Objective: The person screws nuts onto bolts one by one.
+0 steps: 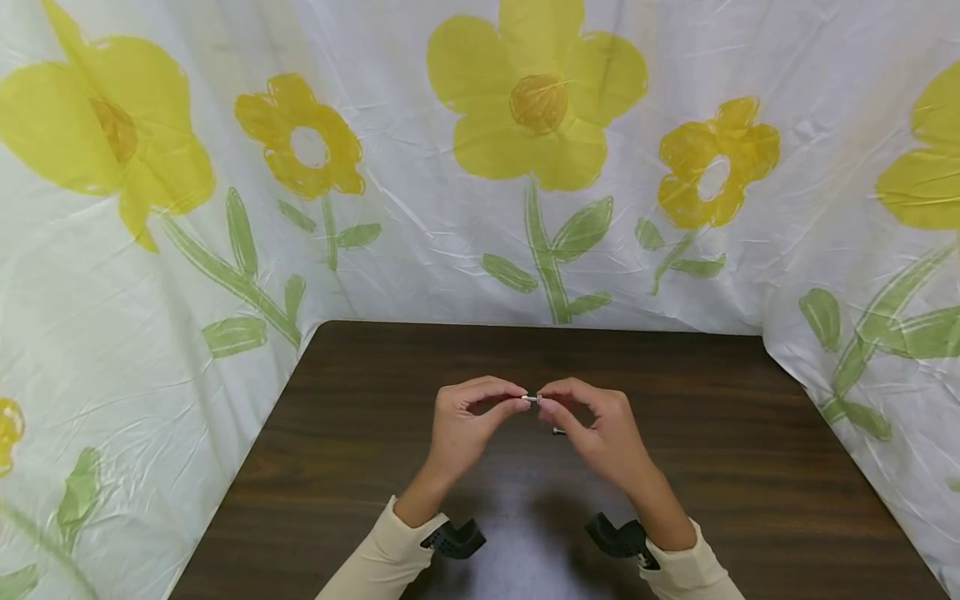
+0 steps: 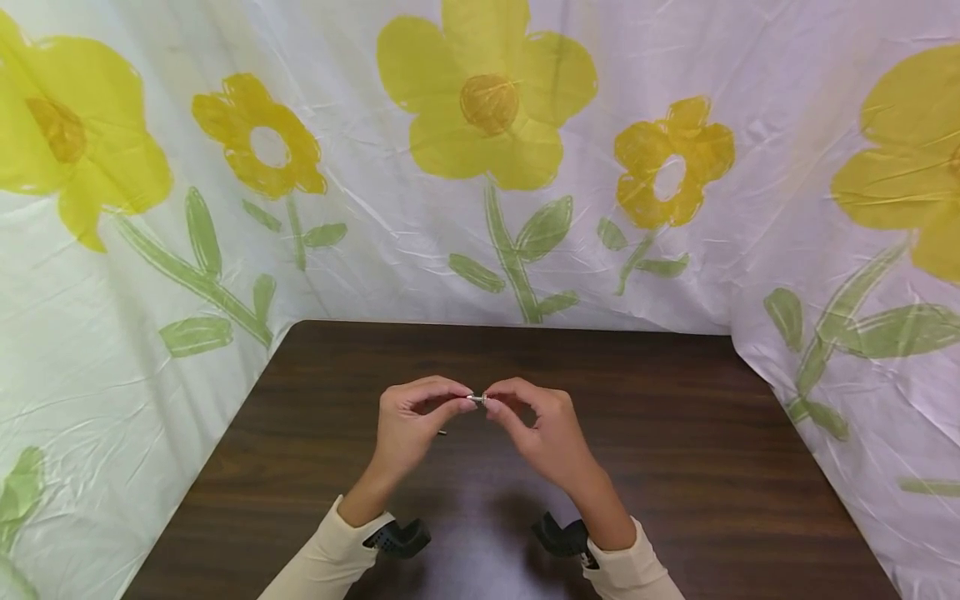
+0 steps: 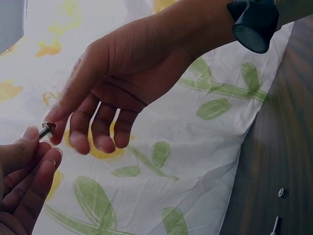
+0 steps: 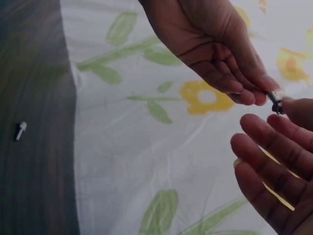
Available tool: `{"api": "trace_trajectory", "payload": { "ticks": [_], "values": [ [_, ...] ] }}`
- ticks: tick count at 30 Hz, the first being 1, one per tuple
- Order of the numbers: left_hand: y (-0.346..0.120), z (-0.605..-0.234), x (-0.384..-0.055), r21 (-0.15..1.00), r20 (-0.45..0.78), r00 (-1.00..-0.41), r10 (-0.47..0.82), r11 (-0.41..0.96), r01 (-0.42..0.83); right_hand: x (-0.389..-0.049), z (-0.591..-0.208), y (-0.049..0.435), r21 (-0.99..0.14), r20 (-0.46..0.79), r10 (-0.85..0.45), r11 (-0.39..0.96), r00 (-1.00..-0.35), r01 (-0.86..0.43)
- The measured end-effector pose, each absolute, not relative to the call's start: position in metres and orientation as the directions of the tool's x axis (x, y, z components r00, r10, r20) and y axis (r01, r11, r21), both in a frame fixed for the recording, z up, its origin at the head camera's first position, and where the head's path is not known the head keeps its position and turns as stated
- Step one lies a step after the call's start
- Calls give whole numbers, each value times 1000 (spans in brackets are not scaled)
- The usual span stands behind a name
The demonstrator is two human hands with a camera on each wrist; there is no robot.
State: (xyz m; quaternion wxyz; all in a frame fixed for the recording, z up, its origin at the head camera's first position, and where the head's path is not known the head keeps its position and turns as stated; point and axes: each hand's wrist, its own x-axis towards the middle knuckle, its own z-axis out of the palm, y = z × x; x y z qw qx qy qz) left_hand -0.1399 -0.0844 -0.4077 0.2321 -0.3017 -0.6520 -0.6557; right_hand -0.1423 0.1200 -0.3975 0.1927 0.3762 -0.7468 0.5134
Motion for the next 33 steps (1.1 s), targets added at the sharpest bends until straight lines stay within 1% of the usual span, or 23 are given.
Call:
{"api": "trace_trajectory", "payload": {
  "ticks": [3,7,10,14,21,25,29,32,33],
  "values": [
    [-84,-409,-140,717,697,-712,81,-44,696,-143,-397,120,-581,721,-337,181,-605,-794],
    [-85,-412,-140,724,690,-718,94,-63,687,-144,-399,118,-516,785,-311,148,-535,-844],
    [-85,-413,-141,726,687,-718,109,-84,682,-145,-399,118,-499,803,-297,138,-516,-856],
    [-85,-413,-143,732,681,-722,123,-107,673,-146,-399,119,-507,794,-293,165,-533,-846],
    [-86,-411,-144,727,686,-715,136,-101,679,-146,-399,120,-604,703,-336,182,-626,-776],
    [-85,-411,-144,728,685,-715,139,-93,680,-144,-399,119,-627,672,-342,211,-657,-750],
    [-85,-410,-143,732,681,-720,135,-96,675,-144,-399,118,-630,665,-335,227,-667,-742],
    [-84,-411,-143,729,685,-719,121,-99,678,-144,-399,119,-605,697,-330,206,-637,-769],
    [-85,-411,-143,727,686,-718,116,-102,679,-145,-399,118,-588,717,-325,194,-617,-785]
  ]
}}
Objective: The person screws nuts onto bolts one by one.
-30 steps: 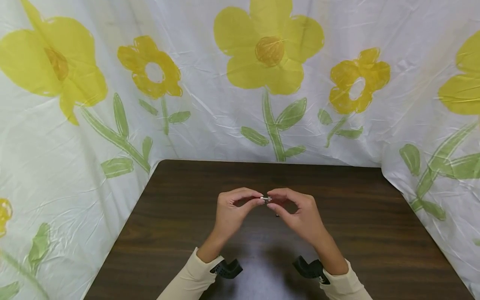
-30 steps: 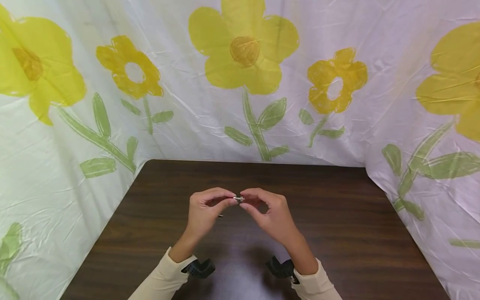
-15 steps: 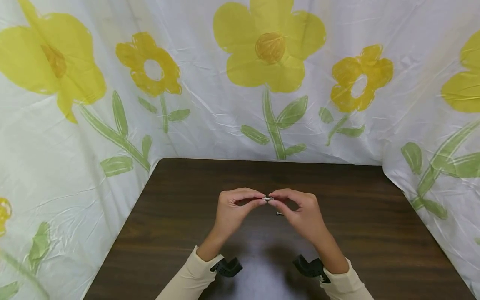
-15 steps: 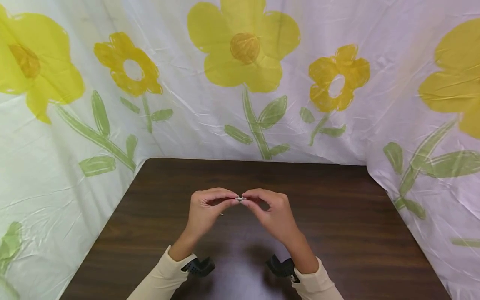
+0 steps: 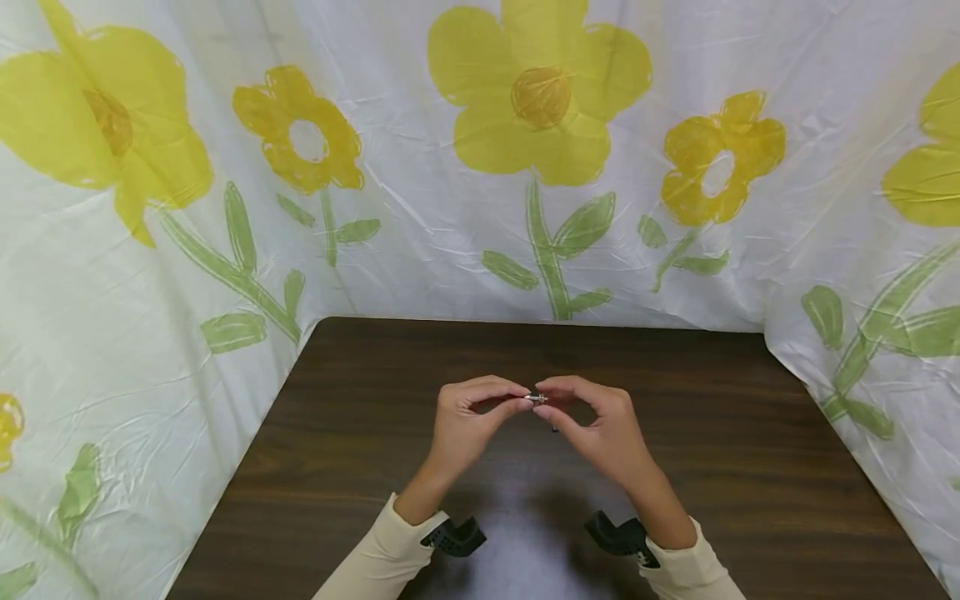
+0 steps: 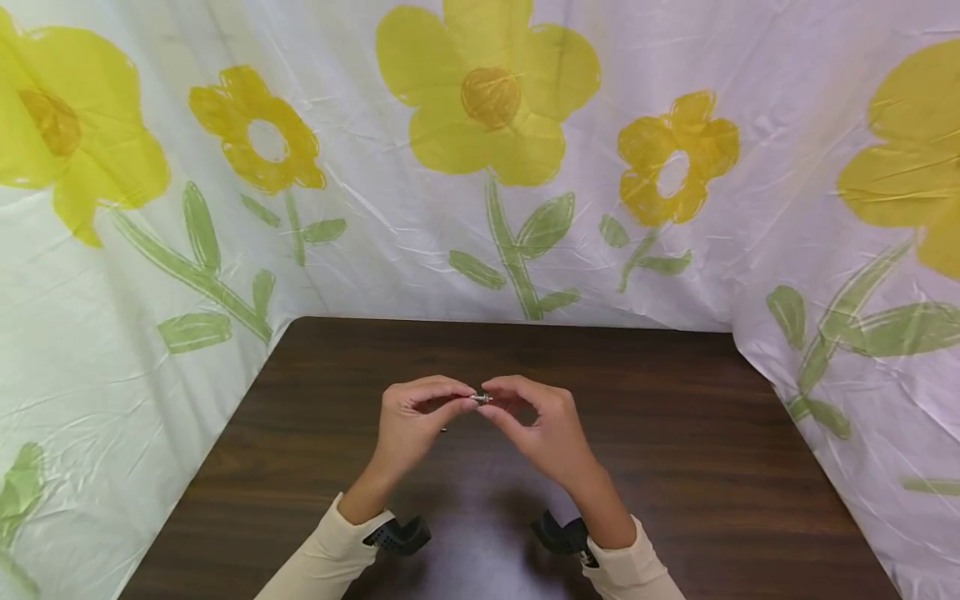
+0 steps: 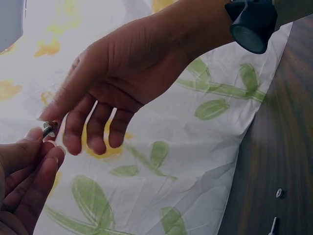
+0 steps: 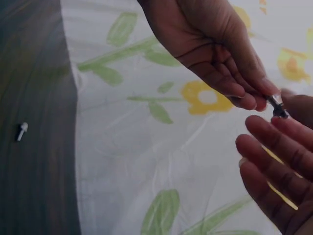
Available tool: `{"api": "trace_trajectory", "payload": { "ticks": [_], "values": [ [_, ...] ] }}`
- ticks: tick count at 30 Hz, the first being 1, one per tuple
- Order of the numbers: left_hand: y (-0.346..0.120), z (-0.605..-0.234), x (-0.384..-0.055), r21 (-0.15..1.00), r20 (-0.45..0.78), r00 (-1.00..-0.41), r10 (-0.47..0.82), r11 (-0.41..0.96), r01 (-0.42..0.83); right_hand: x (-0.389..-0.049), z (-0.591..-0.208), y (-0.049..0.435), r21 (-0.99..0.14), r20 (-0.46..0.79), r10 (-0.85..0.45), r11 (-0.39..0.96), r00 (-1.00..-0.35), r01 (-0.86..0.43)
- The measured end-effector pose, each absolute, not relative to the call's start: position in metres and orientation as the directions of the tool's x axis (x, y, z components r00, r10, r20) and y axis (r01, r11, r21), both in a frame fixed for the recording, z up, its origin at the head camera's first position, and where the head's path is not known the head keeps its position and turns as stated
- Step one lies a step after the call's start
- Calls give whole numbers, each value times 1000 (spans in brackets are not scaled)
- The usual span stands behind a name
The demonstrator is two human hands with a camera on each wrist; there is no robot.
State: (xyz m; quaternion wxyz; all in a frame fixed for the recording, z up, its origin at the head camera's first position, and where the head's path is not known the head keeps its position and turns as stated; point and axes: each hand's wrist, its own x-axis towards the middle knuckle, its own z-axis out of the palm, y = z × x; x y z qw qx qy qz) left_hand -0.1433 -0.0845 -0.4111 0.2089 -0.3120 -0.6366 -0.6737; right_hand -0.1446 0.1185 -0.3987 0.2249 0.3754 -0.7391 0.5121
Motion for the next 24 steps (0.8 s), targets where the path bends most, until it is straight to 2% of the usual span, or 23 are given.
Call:
{"api": "trace_trajectory", "payload": {
  "ticks": [3,6,11,17,24],
  "values": [
    [-85,-411,-144,724,690,-716,107,-98,683,-146,-398,118,-528,776,-308,160,-550,-834],
    [-85,-410,-145,726,687,-718,109,-96,680,-148,-396,118,-491,809,-294,140,-510,-860],
    [-84,-409,-145,726,688,-716,118,-106,679,-149,-395,118,-476,818,-292,139,-495,-868],
    [-84,-411,-146,715,699,-704,128,-135,686,-148,-395,118,-492,803,-302,153,-514,-857],
    [-85,-411,-145,715,699,-704,129,-106,691,-145,-398,118,-586,718,-335,181,-610,-790]
  ]
}}
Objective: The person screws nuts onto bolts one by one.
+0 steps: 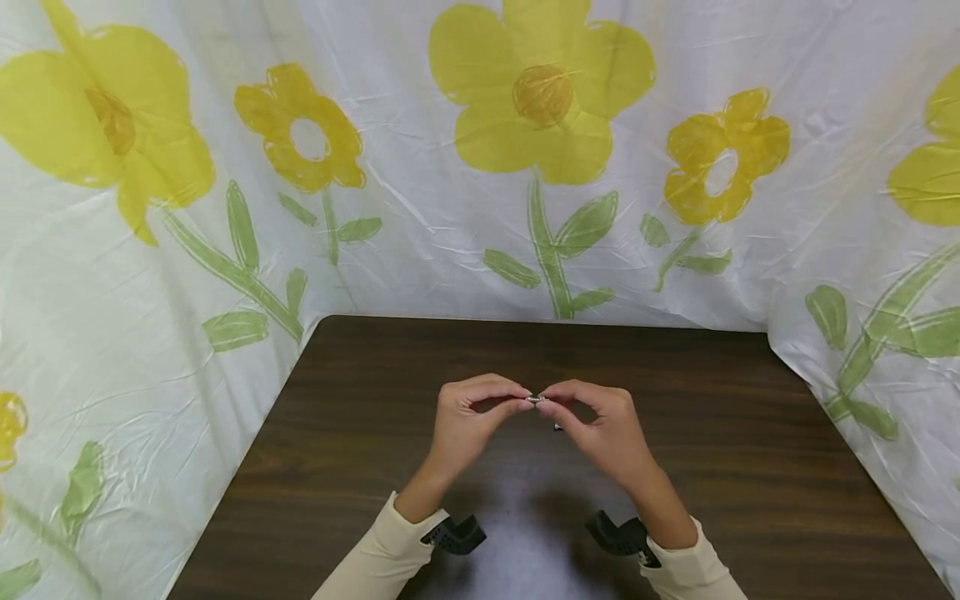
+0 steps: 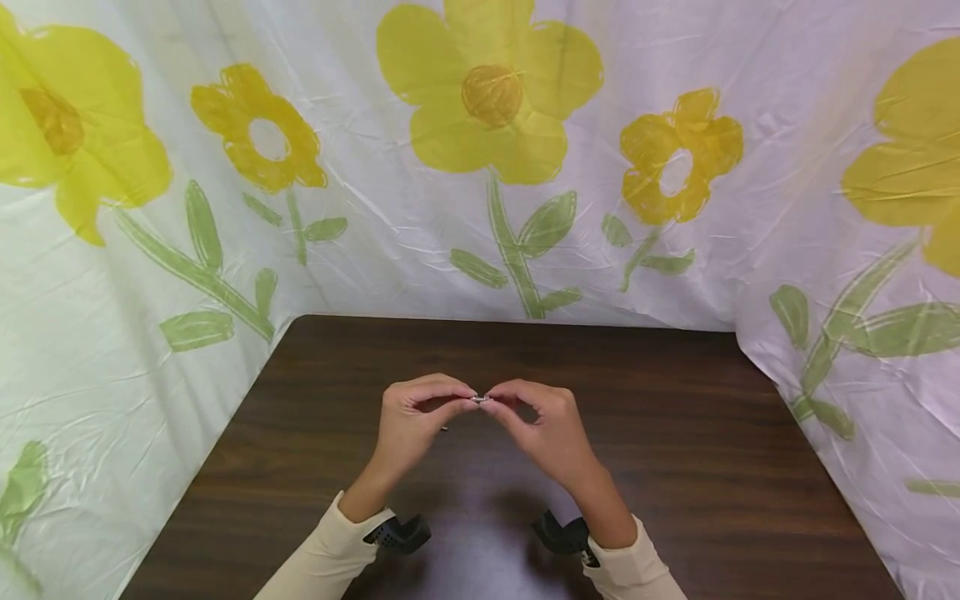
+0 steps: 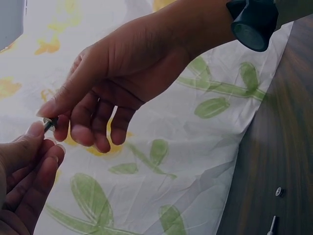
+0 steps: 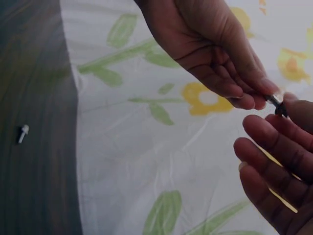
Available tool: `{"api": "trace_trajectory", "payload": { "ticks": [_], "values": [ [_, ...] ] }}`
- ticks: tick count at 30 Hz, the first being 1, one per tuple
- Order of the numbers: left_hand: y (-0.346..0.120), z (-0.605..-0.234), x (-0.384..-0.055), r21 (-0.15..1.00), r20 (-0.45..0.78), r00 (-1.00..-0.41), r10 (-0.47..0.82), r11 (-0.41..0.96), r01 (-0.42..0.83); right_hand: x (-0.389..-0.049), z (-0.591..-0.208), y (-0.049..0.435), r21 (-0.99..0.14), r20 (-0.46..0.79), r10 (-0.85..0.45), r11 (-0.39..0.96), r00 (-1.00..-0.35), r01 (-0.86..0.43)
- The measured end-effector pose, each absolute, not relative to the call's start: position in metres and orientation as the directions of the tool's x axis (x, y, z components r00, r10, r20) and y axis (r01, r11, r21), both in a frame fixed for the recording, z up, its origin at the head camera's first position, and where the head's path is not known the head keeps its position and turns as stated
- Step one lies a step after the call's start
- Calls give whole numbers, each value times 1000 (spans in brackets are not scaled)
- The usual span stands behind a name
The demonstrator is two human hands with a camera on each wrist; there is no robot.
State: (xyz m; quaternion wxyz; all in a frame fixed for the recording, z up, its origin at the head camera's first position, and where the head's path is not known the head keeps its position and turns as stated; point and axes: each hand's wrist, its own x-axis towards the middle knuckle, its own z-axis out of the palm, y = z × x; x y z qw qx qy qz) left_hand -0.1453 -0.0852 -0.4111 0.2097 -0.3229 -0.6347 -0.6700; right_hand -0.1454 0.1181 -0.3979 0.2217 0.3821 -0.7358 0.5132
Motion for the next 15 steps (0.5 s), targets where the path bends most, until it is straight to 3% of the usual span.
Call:
{"api": "trace_trajectory", "payload": {
  "ticks": [7,15],
  "values": [
    [-84,-410,-145,722,692,-712,121,-77,688,-145,-398,119,-611,688,-339,206,-642,-764],
    [-84,-411,-144,723,691,-713,122,-80,687,-146,-398,119,-539,773,-314,134,-551,-832]
  ]
}}
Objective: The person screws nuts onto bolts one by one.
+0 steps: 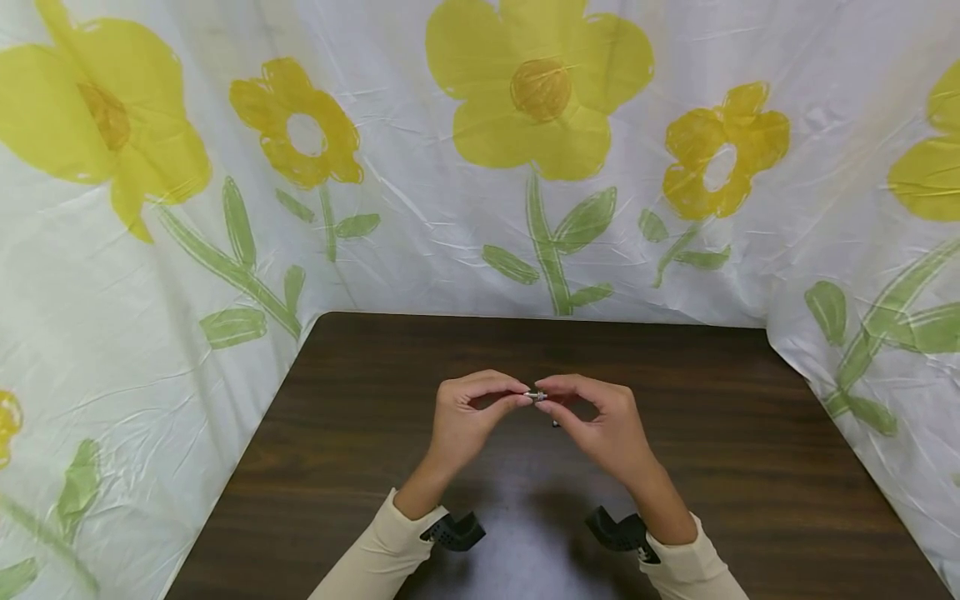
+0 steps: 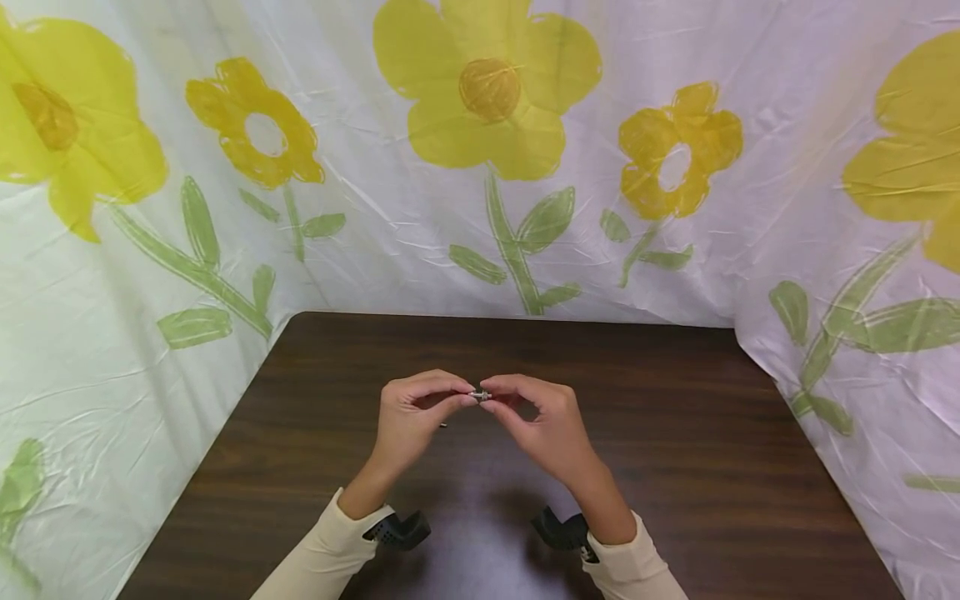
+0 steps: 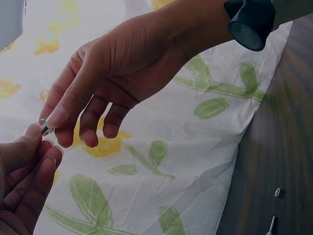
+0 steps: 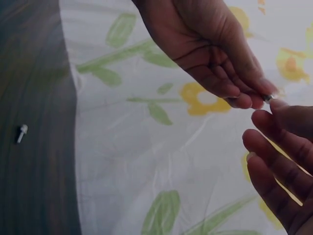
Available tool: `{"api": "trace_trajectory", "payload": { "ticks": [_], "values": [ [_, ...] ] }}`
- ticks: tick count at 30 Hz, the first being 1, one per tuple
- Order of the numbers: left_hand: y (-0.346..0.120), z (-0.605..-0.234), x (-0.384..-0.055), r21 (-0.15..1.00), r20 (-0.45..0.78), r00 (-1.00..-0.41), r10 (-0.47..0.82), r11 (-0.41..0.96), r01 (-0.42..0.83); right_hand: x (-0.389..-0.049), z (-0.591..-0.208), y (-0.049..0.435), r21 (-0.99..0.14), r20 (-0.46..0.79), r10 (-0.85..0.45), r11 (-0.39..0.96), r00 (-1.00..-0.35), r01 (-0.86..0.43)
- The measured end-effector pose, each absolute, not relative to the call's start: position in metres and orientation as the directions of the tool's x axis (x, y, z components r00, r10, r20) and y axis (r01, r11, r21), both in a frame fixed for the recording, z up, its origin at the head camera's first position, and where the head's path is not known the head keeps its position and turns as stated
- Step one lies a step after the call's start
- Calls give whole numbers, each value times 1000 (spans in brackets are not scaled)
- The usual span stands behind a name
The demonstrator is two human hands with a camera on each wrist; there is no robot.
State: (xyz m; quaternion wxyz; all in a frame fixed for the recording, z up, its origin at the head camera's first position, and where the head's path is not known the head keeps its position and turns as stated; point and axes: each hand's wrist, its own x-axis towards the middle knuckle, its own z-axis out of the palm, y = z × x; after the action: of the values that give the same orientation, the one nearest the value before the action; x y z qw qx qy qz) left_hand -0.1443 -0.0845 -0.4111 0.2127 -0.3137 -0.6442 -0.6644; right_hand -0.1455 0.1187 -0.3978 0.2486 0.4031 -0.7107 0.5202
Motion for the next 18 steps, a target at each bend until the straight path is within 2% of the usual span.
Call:
{"api": "trace_trajectory", "payload": {
  "ticks": [5,12,18],
  "values": [
    [-84,-411,-144,720,694,-709,127,-85,689,-145,-398,118,-557,764,-324,106,-558,-824],
    [-84,-411,-143,730,682,-719,136,-72,680,-143,-396,120,-609,678,-363,208,-639,-765],
    [-83,-411,-144,728,685,-716,132,-82,681,-144,-397,121,-619,668,-363,213,-650,-756]
  ]
}}
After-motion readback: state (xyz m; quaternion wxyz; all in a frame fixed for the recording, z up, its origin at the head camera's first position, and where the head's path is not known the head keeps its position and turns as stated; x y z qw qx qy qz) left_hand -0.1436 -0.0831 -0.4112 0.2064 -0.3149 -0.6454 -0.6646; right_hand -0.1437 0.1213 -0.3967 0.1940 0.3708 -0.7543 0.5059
